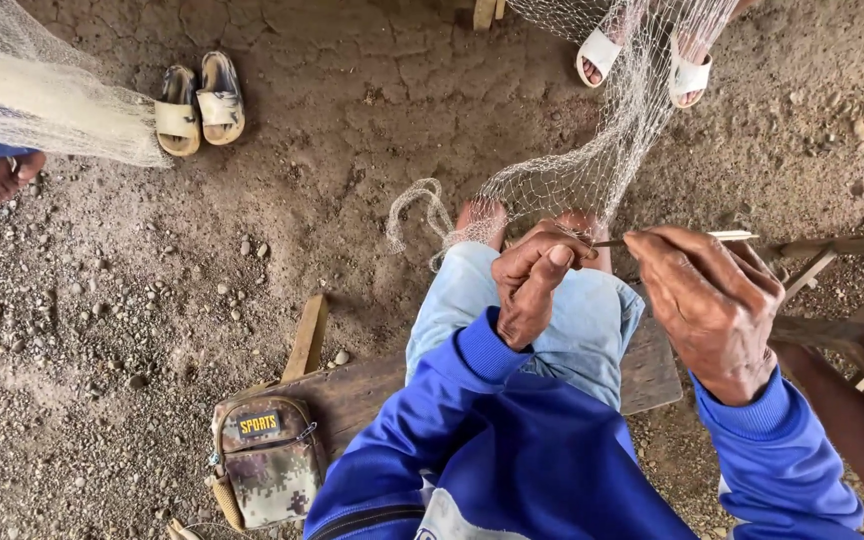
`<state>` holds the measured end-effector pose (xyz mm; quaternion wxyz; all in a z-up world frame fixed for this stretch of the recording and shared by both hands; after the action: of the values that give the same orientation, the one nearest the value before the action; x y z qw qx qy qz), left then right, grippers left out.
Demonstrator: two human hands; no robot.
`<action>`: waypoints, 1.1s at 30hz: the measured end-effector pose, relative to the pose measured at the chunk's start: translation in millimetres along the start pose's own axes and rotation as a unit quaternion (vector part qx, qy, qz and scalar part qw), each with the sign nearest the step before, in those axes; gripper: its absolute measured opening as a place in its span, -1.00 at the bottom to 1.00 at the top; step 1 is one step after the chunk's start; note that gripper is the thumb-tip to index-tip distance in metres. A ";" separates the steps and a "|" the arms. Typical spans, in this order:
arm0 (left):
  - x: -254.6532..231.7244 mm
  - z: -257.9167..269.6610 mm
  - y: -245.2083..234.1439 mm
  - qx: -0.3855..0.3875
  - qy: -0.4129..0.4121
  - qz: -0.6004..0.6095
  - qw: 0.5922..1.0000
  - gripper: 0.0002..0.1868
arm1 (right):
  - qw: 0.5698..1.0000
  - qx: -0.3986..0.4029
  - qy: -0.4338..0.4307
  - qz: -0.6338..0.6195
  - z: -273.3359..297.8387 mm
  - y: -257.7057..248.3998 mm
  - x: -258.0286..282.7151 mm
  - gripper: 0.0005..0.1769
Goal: A person is using a net needle to weave and repair a fishing net while sitting on a bench.
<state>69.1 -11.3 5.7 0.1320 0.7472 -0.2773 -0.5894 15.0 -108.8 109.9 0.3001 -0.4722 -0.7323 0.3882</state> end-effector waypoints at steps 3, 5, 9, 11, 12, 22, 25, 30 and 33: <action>-6.1 -2.4 1.8 0.019 0.018 -0.066 0.997 -0.69 | 1.000 -0.019 0.008 -0.022 -6.1 -3.6 1.1 -0.86; -10.4 -4.0 3.4 0.032 0.036 -0.068 0.996 -0.71 | 1.000 -0.017 -0.003 -0.021 -7.4 -3.4 2.7 -0.83; -6.7 -3.4 2.5 0.028 0.049 -0.072 0.996 -0.74 | 1.000 -0.013 0.000 -0.018 -6.0 0.8 1.3 -0.82; -5.4 -1.1 4.2 0.038 0.064 -0.089 0.993 -0.74 | 0.996 -0.009 0.030 -0.083 -8.8 2.0 2.0 -0.85; -5.3 -1.2 4.8 0.038 0.064 -0.089 0.993 -0.74 | 0.996 -0.008 0.030 -0.083 -9.1 1.3 5.3 -0.85; -26.8 -9.8 8.8 0.063 0.196 -0.203 0.957 -0.83 | 0.907 0.118 0.043 -0.402 2.7 18.6 -12.8 -0.42; -29.7 -9.9 11.1 0.068 0.227 -0.242 0.941 -0.82 | 0.897 0.148 0.077 -0.409 -20.8 13.1 -5.7 -0.44; -35.7 -10.6 12.6 0.083 0.270 -0.261 0.923 -0.91 | 0.975 0.126 0.045 -0.179 -25.6 11.4 -5.8 -0.63; -40.4 -16.1 5.7 0.045 0.245 -0.264 0.932 -0.85 | 0.945 0.166 0.027 -0.280 -15.1 26.7 -10.6 -0.62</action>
<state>76.9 5.0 45.7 0.0016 0.9198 -0.0550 -0.3885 43.4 -107.6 94.1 0.4907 -0.2017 -0.7520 0.3912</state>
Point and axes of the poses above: each hand's wrist, its own z-axis away from the middle knuckle, its own y-axis out of the palm, x = y × z, the point moved 7 cm from there along -z, towards the middle knuckle, and after that the axes turned 2 degrees about -z, right-handed, at the moved point
